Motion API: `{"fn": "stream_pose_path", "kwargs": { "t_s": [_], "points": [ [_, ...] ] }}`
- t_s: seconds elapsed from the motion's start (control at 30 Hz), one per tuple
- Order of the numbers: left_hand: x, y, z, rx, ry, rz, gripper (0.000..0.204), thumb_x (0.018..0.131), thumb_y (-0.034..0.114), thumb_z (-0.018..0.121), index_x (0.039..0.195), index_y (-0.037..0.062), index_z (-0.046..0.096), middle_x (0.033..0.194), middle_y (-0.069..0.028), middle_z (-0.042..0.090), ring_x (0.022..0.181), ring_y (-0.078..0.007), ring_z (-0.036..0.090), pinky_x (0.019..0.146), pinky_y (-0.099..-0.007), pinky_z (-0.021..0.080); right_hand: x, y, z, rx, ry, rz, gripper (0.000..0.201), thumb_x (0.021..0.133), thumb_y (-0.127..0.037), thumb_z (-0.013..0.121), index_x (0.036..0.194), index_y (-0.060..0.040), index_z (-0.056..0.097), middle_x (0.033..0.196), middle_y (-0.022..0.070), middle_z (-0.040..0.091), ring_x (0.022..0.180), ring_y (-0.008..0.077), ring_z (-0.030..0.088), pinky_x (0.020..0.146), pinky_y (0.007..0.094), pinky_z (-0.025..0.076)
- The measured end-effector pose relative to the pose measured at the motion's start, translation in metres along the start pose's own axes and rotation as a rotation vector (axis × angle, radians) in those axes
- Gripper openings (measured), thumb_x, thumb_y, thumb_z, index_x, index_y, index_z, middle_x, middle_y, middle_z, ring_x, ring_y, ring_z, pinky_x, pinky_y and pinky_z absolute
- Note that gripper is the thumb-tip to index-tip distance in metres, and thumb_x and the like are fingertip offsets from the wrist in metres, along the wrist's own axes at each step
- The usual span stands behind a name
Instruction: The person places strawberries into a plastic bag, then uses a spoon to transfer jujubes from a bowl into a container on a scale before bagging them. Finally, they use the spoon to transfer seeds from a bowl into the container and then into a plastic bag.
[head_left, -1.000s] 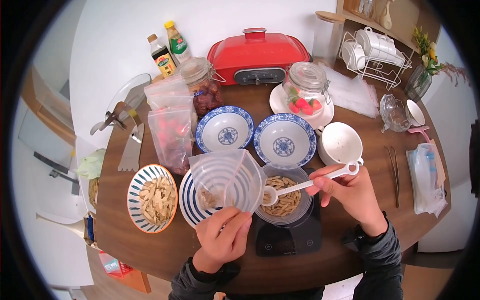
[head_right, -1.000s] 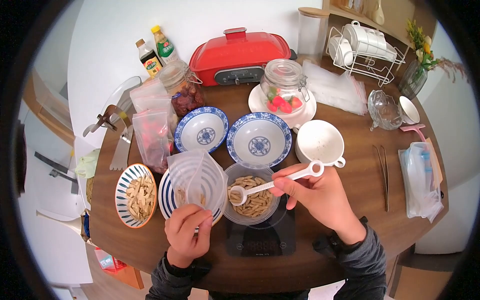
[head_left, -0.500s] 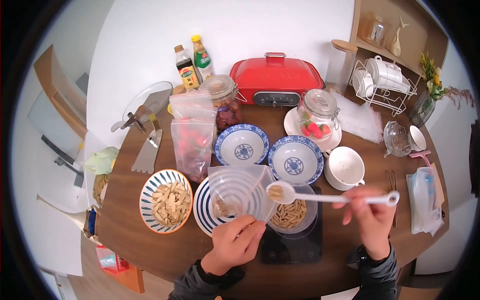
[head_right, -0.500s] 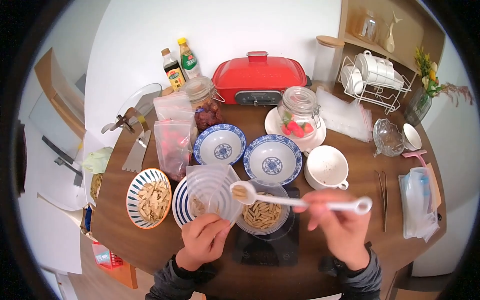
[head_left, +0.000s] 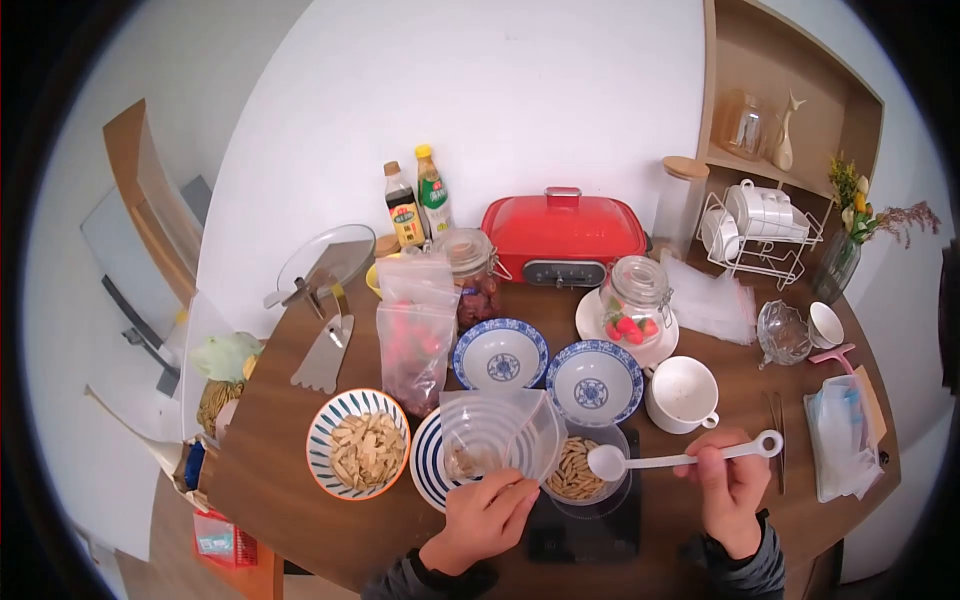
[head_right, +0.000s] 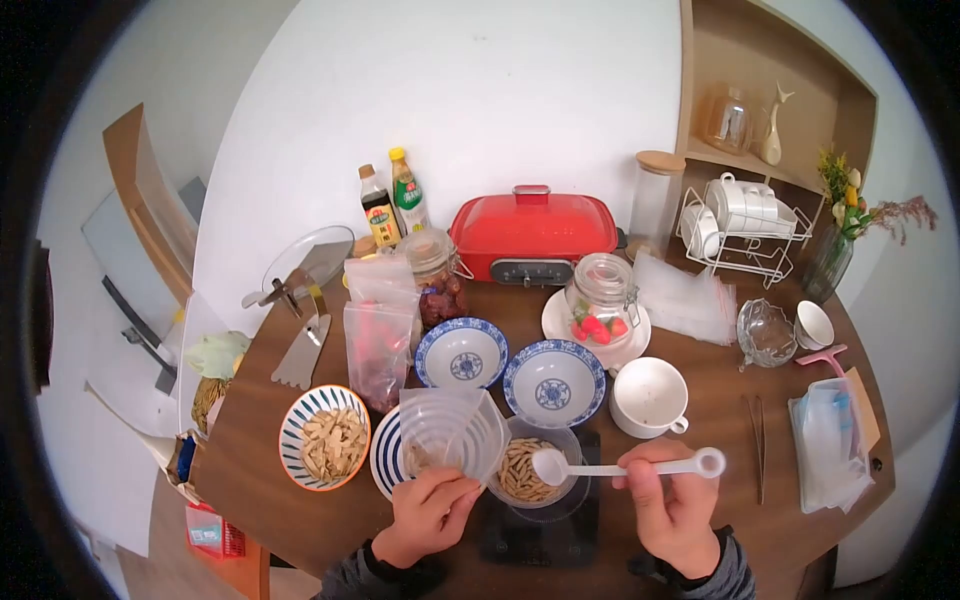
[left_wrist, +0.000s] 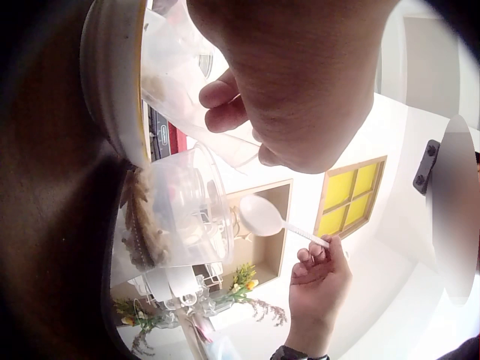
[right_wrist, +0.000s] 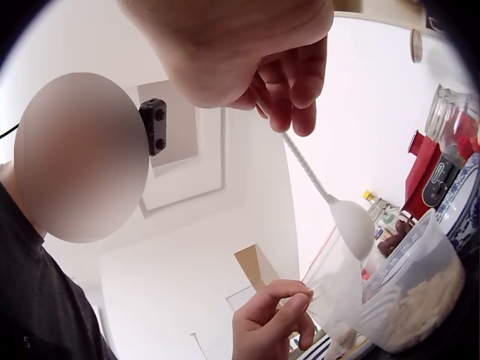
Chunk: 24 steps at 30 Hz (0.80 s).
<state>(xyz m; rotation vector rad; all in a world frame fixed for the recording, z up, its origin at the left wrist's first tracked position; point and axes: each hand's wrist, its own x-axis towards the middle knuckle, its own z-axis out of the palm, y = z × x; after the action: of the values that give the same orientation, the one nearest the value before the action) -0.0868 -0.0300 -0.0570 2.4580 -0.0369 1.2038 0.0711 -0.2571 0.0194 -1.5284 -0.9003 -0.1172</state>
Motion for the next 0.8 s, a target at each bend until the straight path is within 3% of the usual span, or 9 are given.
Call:
{"fn": "stream_pose_path", "kwargs": {
  "t_s": [0.1,0.2,0.43,0.5,0.63,0.67,0.8],
  "points": [
    [0.0,-0.001,0.001,-0.01,-0.01,-0.007,0.018,0.079,0.006,0.078,0.096,0.0072,0.073,0.093,-0.0043,0.066,0.058,-0.0201,0.062,0.05,-0.0307,0.048,0.01,-0.005,0.003,-0.149,-0.022,-0.069,0.014,0.096,-0.01,0.065,0.088,0.0015,0.066,0.073,0.0092,0.068,0.056,0.0187,0.063,0.052,0.0294,0.047],
    [0.001,-0.001,0.001,-0.013,-0.01,-0.004,0.019,0.079,0.006,0.078,0.097,0.007,0.073,0.093,-0.0047,0.066,0.058,-0.0203,0.062,0.05,-0.0307,0.048,0.014,-0.005,0.0,-0.435,-0.17,-0.091,0.006,0.091,-0.008,0.068,0.086,-0.0039,0.068,0.065,0.0076,0.064,0.053,0.0275,0.061,0.051,0.0345,0.046],
    [0.003,0.003,-0.002,-0.029,-0.039,-0.02,0.021,0.078,0.002,0.078,0.097,0.0055,0.072,0.093,-0.0064,0.066,0.061,-0.0203,0.065,0.052,-0.0303,0.05,0.018,-0.003,0.0,-0.47,-0.115,-0.044,0.004,0.09,-0.008,0.069,0.089,-0.0038,0.069,0.07,0.0083,0.066,0.059,0.0273,0.064,0.054,0.0347,0.049],
    [0.004,0.001,-0.001,-0.031,-0.031,-0.016,0.021,0.077,0.002,0.078,0.097,0.0055,0.071,0.092,-0.0066,0.066,0.061,-0.0208,0.065,0.052,-0.0304,0.05,0.019,-0.004,0.0,-0.448,-0.14,-0.156,0.006,0.089,-0.009,0.071,0.091,-0.0047,0.07,0.077,0.008,0.069,0.063,0.0275,0.066,0.056,0.0348,0.051],
    [0.005,0.0,-0.001,-0.03,0.0,0.006,0.021,0.077,0.001,0.078,0.096,0.0053,0.071,0.091,-0.0072,0.066,0.06,-0.0218,0.064,0.052,-0.0305,0.049,0.023,-0.005,0.0,-0.494,-0.235,-0.198,0.009,0.087,-0.011,0.073,0.094,-0.0059,0.07,0.081,0.0074,0.07,0.066,0.0279,0.067,0.057,0.0347,0.052],
    [0.004,0.004,-0.001,-0.051,-0.019,-0.044,0.014,0.078,-0.002,0.074,0.09,0.0029,0.07,0.089,-0.0102,0.066,0.067,-0.0264,0.066,0.057,-0.0326,0.053,0.023,0.0,0.002,-0.479,-0.253,-0.211,0.01,0.087,-0.011,0.073,0.095,-0.0063,0.07,0.082,0.0076,0.071,0.066,0.028,0.067,0.057,0.0347,0.052],
    [0.004,-0.001,0.0,-0.04,-0.005,-0.003,0.021,0.077,0.0,0.077,0.096,0.0042,0.071,0.09,-0.0079,0.066,0.06,-0.0213,0.064,0.051,-0.0306,0.049,0.022,0.009,0.005,-0.457,-0.327,-0.195,0.01,0.087,-0.012,0.073,0.095,-0.0066,0.07,0.083,0.0079,0.071,0.067,0.0278,0.067,0.057,0.0348,0.051]
  ]
}}
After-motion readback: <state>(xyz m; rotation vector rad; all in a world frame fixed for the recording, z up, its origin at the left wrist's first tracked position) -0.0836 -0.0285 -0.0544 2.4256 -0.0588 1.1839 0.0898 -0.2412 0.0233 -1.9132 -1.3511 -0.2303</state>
